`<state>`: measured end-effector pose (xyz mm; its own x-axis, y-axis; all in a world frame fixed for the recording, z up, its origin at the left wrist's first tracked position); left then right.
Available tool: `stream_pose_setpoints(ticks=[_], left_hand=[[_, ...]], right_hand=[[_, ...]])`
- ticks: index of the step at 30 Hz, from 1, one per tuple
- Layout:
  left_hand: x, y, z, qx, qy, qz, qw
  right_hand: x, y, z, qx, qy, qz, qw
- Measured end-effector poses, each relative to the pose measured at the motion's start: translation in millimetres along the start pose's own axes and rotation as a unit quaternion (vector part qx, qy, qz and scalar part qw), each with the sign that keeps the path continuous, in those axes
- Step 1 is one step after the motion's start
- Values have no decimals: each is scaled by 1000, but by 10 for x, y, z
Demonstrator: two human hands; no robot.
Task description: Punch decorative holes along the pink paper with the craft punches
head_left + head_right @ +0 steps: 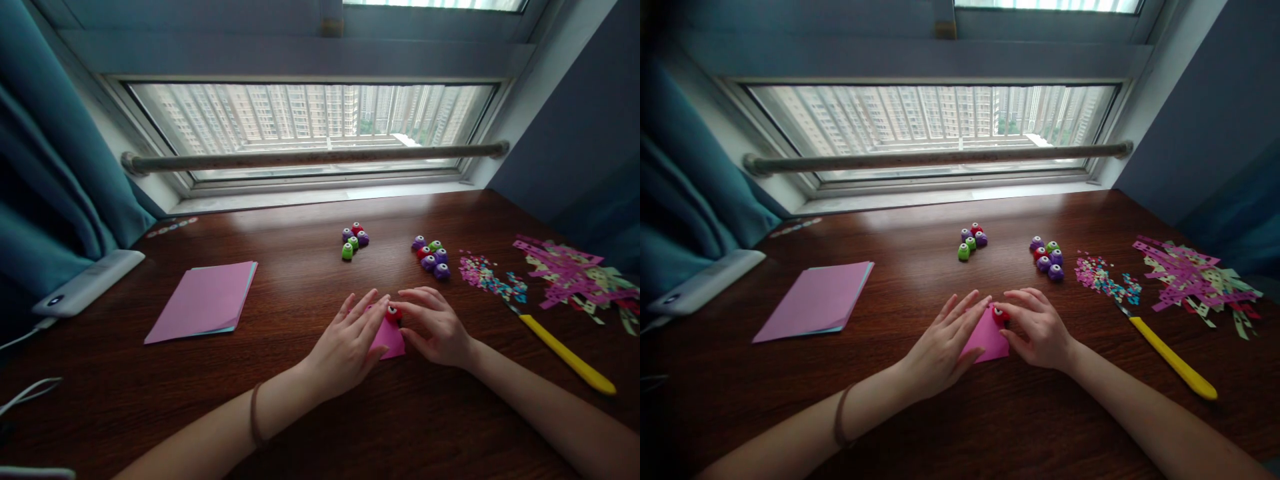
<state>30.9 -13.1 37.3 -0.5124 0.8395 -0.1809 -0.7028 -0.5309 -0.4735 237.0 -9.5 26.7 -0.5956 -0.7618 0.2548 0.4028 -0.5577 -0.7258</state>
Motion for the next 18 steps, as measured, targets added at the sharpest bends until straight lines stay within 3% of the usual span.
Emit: stream_pose_setpoints(ticks=[6, 14, 18], left_hand=[[-39, -62, 111, 33, -12, -2, 999], [-42, -120, -230, 9, -6, 12, 1000], [-70, -128, -311, -12, -11, 23, 1000]], right_hand=[[-20, 9, -26, -8, 4, 32, 999], [7, -15, -16, -7, 4, 53, 999], [14, -27, -11, 0, 3, 50, 999]])
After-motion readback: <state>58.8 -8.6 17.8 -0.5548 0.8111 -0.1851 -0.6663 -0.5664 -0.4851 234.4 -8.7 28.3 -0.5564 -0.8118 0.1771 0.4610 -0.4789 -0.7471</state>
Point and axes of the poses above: each hand's wrist, its own y-axis away from the middle knuckle, its own z-axis out of the back of the hand, x = y × z, the point moved 2 cm from there along -y, towards the middle knuckle, and after that the axes turned 11 degrees about -x, right-handed, at the moved point
